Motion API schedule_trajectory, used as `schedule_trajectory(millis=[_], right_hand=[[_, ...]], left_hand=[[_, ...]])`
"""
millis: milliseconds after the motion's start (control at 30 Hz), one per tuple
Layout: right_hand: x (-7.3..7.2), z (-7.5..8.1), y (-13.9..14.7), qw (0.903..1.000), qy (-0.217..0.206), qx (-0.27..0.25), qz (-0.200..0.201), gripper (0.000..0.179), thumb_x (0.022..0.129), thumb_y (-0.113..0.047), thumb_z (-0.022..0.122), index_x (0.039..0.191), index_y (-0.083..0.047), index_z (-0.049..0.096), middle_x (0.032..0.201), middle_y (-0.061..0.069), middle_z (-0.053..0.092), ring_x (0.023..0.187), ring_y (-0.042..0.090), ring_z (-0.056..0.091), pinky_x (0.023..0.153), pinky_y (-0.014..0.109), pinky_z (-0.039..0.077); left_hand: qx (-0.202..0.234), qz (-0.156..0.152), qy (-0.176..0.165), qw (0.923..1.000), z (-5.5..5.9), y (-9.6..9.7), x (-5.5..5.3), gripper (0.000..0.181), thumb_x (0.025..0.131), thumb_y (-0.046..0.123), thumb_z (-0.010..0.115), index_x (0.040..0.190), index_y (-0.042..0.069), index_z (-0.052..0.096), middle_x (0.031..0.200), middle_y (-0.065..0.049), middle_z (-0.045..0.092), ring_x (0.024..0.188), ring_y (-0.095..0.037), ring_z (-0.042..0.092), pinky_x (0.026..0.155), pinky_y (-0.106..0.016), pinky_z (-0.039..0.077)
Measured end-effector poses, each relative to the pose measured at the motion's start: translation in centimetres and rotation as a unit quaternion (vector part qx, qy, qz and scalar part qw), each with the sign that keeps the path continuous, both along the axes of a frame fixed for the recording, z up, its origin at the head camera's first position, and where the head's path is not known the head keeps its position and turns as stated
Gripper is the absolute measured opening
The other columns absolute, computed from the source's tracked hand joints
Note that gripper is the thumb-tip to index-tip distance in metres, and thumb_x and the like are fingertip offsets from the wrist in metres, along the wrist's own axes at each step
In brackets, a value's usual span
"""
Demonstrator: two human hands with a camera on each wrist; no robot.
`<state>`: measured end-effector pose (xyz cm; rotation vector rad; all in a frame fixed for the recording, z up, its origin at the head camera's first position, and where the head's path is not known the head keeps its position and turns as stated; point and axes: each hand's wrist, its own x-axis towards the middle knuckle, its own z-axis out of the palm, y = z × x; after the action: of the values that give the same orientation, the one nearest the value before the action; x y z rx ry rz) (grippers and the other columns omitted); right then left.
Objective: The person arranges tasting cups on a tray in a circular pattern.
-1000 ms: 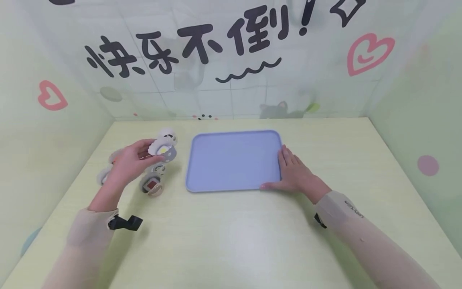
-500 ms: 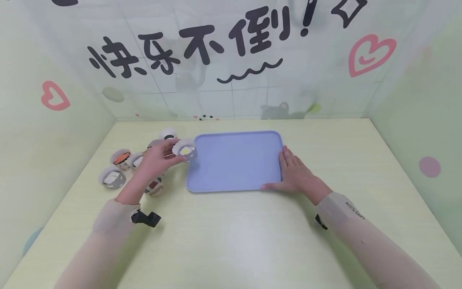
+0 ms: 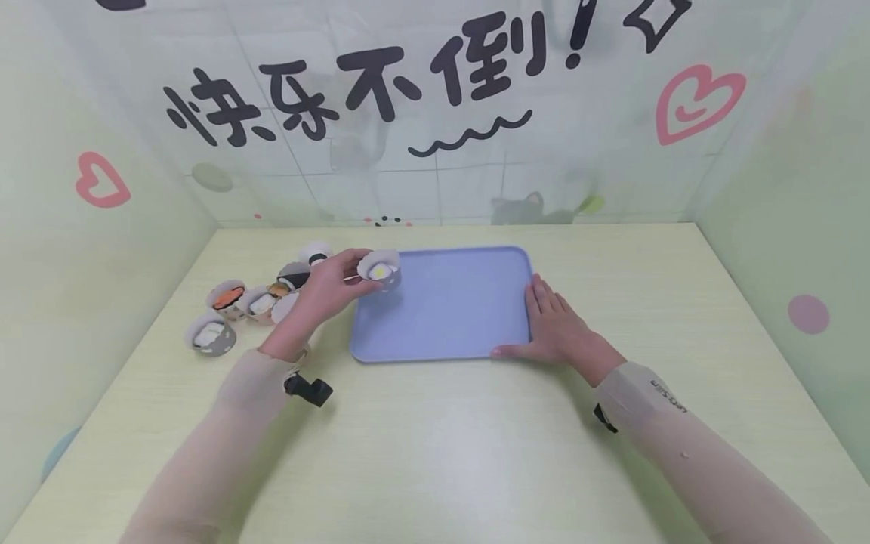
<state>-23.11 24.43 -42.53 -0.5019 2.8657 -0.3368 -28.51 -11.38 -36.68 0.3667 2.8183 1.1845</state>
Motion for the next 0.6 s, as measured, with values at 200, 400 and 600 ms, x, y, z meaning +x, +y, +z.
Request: schedule_trajectory(millis=[200, 400, 600], right_hand=[[0.1, -0.1, 0.0, 1.0, 0.003, -0.005, 0.001, 0.127, 0.081, -0.069, 0.066, 0.152, 0.017, 0.006, 0.162, 0.036, -0.001, 0.151, 0.051, 0.006, 0.123, 0.063, 0.015], [0.1, 0.1, 0.0, 0.9999, 0.008, -0.006, 0.002, 0.126, 0.081, -0.068, 0.067, 0.152, 0.017, 0.007, 0.161, 0.037, 0.0, 0.151, 0.052, 0.007, 0.123, 0.063, 0.016], [0.2, 0.3, -0.1, 0.9999, 0.008, -0.006, 0.001, 0.126, 0.081, -0.068, 0.067, 0.152, 0.017, 0.008, 0.161, 0.038, 0.0, 0.15, 0.052, 0.007, 0.123, 0.063, 0.016]], left_hand=[[0.01, -0.013, 0.0, 0.9999, -0.1, 1.6, -0.8, 0.065, 0.086, 0.022, 0.079, 0.141, 0.002, 0.05, 0.14, -0.02, 0.058, 0.126, -0.034, 0.061, 0.107, -0.041, 0.051], [0.013, -0.02, 0.002, 0.9997, -0.4, 3.0, -1.9, 0.064, 0.086, 0.021, 0.079, 0.141, 0.003, 0.051, 0.138, -0.018, 0.06, 0.125, -0.033, 0.061, 0.107, -0.04, 0.052], [0.009, -0.028, 0.007, 0.9995, -0.6, 4.4, -2.8, 0.062, 0.087, 0.02, 0.078, 0.139, 0.002, 0.052, 0.136, -0.017, 0.062, 0.124, -0.031, 0.062, 0.106, -0.038, 0.052]])
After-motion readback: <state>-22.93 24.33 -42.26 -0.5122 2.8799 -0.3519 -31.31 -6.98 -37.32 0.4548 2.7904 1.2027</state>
